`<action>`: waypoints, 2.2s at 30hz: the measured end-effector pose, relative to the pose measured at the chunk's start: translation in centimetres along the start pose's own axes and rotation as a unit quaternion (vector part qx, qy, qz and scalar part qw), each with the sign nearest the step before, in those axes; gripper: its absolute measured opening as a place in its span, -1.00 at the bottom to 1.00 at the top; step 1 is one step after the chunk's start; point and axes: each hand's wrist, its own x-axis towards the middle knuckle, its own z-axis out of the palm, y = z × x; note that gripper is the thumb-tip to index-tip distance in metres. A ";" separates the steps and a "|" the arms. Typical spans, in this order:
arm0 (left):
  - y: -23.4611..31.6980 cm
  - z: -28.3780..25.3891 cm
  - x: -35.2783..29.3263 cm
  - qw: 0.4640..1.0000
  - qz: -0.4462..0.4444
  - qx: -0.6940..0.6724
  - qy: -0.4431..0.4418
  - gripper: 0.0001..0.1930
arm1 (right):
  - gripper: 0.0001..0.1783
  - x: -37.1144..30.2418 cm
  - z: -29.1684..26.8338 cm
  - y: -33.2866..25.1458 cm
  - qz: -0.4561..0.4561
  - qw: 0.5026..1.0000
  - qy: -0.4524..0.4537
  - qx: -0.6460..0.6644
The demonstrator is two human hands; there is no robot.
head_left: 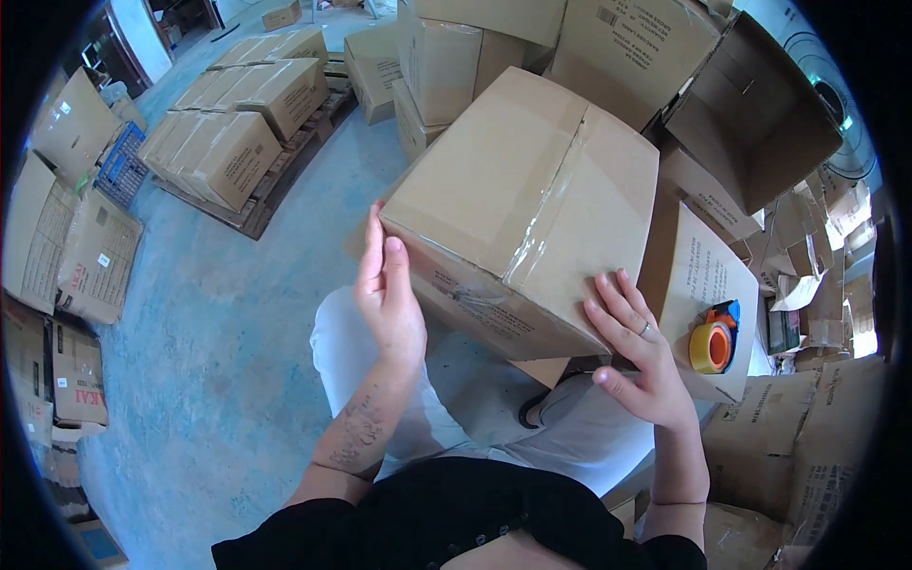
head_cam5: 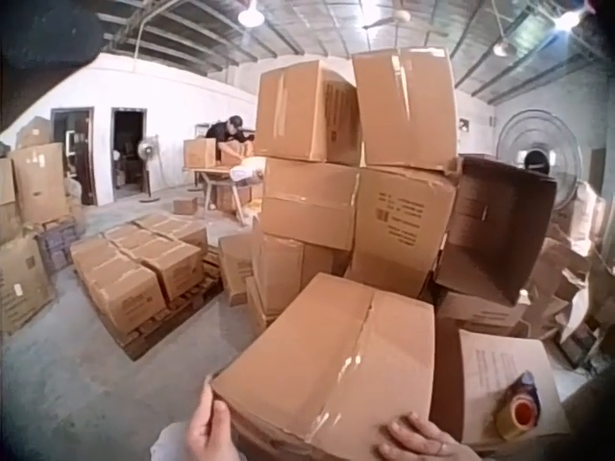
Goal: Packing and taping cardboard boxes.
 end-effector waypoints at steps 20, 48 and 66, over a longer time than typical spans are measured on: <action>-5.8 -1.0 -6.9 0.715 0.466 0.424 -0.302 -0.20 | -0.38 0.4 -0.7 1.5 -0.035 0.989 -0.023 0.142; -3.6 -0.1 -3.1 0.758 0.495 0.365 -0.217 -0.25 | -0.72 1.6 0.0 0.3 -0.189 0.970 0.019 -0.153; -2.3 0.2 -3.6 0.755 0.464 0.390 -0.250 -0.43 | 0.58 -1.3 10.2 5.9 -0.035 0.964 0.230 0.129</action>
